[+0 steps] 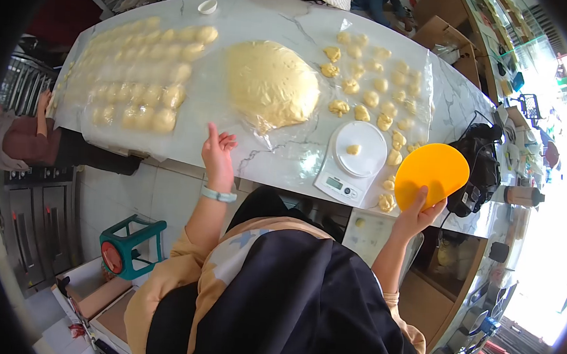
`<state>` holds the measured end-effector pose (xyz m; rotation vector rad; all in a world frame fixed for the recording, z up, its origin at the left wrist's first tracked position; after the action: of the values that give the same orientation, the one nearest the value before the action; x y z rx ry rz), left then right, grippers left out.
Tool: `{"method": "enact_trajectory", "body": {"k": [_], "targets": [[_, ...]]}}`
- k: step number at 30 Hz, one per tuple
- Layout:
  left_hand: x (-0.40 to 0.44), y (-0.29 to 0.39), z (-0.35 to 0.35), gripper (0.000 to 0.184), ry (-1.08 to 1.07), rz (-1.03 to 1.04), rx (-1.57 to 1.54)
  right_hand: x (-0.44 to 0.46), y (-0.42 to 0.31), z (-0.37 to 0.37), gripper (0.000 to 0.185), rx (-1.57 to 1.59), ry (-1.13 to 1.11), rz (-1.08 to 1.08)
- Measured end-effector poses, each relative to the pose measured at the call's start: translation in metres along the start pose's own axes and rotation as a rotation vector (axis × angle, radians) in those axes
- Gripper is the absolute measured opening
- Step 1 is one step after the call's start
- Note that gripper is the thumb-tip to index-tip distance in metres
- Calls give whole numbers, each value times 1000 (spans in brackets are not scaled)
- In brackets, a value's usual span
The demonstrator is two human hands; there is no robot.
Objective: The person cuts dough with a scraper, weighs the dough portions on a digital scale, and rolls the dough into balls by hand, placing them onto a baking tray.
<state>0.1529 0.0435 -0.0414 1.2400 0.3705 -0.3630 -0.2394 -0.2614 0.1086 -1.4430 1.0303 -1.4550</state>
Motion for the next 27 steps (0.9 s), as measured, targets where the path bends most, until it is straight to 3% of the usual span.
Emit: {"method": "enact_trajectory", "body": {"k": [1, 4, 6, 8, 10, 12, 13, 15, 16, 18, 21, 24, 27], "targets": [[14, -5, 2, 28, 1, -220, -130, -4, -5, 9, 37, 13, -9, -13], [68, -5, 43, 30, -304, -520, -206, -15, -22, 47, 36, 41, -82, -66], [92, 22, 84, 23, -627, -345, -50, -22, -26, 77, 34, 63, -192, -93], [60, 80, 149, 16, -779, -72, 119, -48, -46, 135, 36, 117, -545, -18], [5, 132, 198, 17, -909, 224, 419, -103, -48, 206, 34, -243, -1082, 138], [0, 158, 210, 21, -934, 288, 298, -144, -61, 266, 29, -367, -1291, -228], [1, 167, 215, 23, -952, 322, 236, -146, -55, 289, 27, -432, -1294, -223], [50, 185, 168, 24, -693, 422, -50, -132, -59, 335, 25, -483, -1231, -333], [68, 187, 129, 24, -472, 549, 37, -122, -72, 356, 26, -468, -1168, -436], [84, 153, 67, 23, -260, 608, 290, -122, -73, 401, 30, -683, -1320, -479], [59, 86, 70, 21, -463, 657, 726, -142, -45, 452, 36, -856, -1501, -545], [32, 86, 91, 27, -461, 1198, 965, -161, -24, 459, 36, -832, -1547, -493], [37, 81, 83, 34, -591, 918, 750, -150, -12, 429, 36, -691, -1293, -481]]}}
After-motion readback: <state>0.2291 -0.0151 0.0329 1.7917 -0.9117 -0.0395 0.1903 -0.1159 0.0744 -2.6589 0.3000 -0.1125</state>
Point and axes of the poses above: each hand's wrist, its own x-axis towards the middle knuckle, its own z-axis out of the palm, y = z × x, the point moved 10 cm from there along x, towards the middle knuckle, and after that the axes turned 6 degrees about x, right-handed, at the moved point
